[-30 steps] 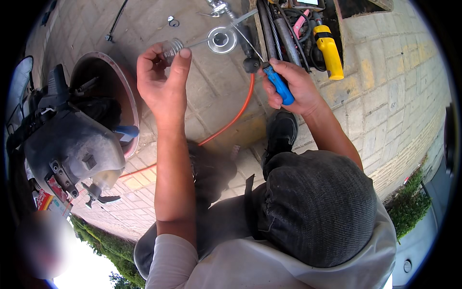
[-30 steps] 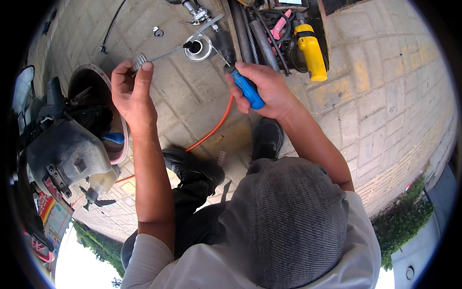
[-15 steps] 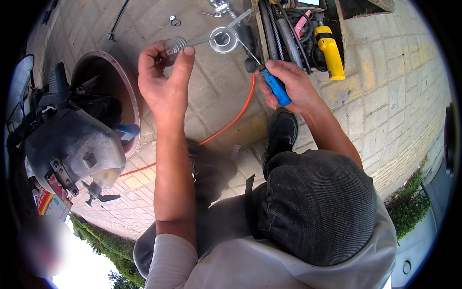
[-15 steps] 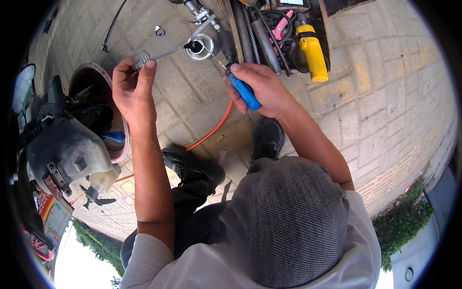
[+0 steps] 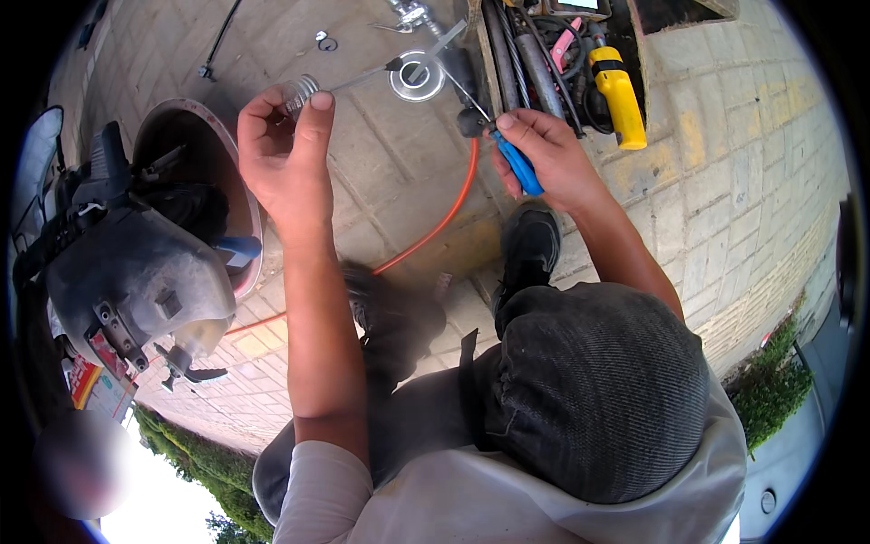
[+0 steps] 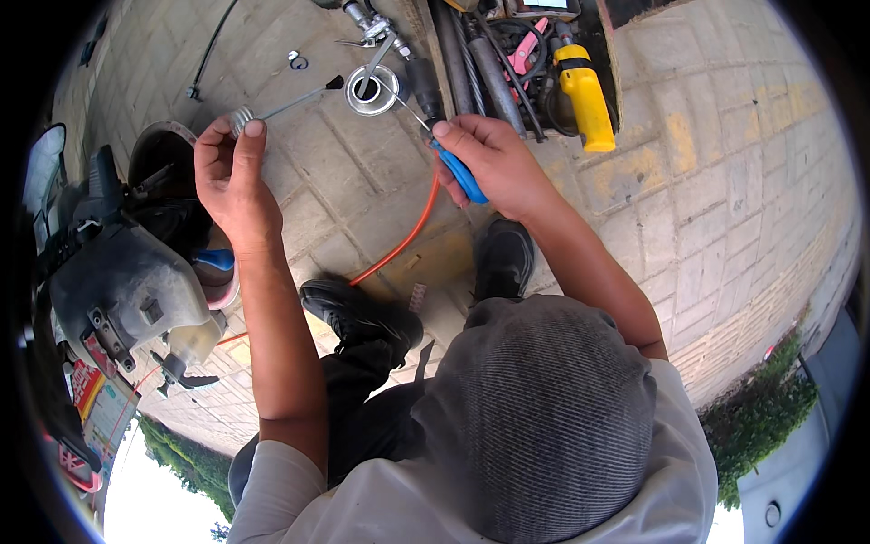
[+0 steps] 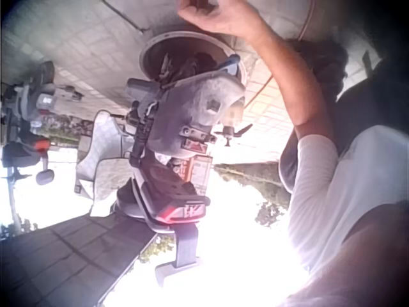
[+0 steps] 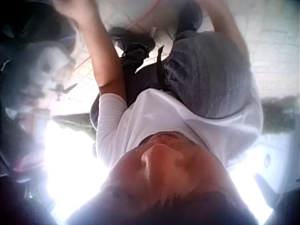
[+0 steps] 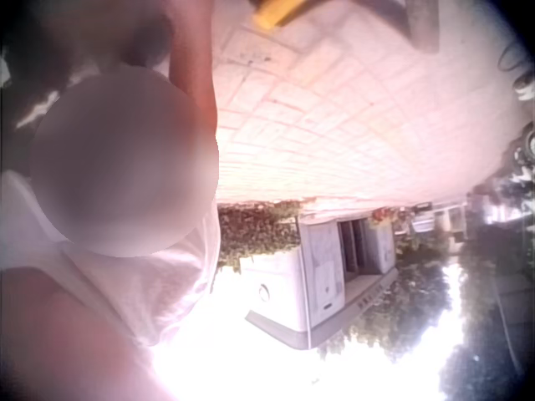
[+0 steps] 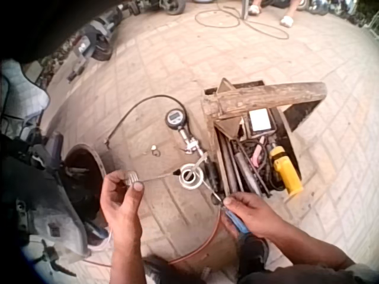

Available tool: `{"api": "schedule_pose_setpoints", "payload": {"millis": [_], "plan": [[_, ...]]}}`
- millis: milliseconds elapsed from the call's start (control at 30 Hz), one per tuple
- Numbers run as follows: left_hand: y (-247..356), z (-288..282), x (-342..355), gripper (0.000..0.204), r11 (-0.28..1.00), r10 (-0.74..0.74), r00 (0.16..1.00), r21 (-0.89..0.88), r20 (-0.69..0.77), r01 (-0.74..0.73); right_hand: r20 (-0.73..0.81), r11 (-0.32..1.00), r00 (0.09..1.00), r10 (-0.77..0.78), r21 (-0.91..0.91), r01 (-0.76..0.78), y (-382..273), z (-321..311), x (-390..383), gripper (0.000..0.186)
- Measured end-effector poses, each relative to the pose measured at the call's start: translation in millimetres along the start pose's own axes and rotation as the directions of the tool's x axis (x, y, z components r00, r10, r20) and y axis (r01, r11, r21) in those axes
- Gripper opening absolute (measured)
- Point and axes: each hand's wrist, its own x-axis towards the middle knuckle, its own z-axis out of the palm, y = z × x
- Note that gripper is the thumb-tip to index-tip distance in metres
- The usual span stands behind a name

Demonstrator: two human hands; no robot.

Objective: The person prepares a small metal component by wrapping it with white tape, then uses a screwdriver to adjust a part inside the scooter's rear wheel hub. They subsequently use a spray can to apply lubricant to the hub area and check the tire pressure with a gauge.

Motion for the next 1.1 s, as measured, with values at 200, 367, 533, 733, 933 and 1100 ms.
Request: {"api": "schedule_pose_setpoints", "payload": {"millis": [200, 367, 533, 733, 933, 1100], "plan": [[12, 3, 2, 0.035, 0.997, 0.048, 0.993, 0.054, 0.106, -0.054, -0.015, 0.989, 1.0, -0.016, -0.15, 0.014, 0, 4, 1, 0.034], [9, 9, 0, 0.038, 0.992, 0.076, 0.99, 0.094, 0.119, -0.087, -0.009, 0.937, 0.998, -0.066, -0.345, 0.059, 1, 10, -2, 0.028], [23, 20, 1, 0.04, 0.992, 0.117, 0.989, 0.025, 0.086, -0.12, -0.029, 0.835, 0.978, -0.204, -0.527, 0.159, 12, 10, -1, 0.031], [49, 16, 4, 0.037, 0.981, 0.161, 0.987, -0.113, 0.007, -0.16, -0.027, 0.794, 0.954, -0.298, -0.562, 0.232, 10, 11, -5, 0.025], [46, -10, 13, 0.034, 0.99, 0.092, 0.996, -0.105, -0.009, -0.093, -0.084, 0.712, 0.866, -0.492, -0.612, 0.345, 7, 12, -5, 0.033], [38, -27, 21, 0.031, 0.996, -0.04, 0.996, -0.083, 0.077, 0.046, -0.078, 0.666, 0.843, -0.533, -0.653, 0.361, 4, 14, -5, 0.032]]}}
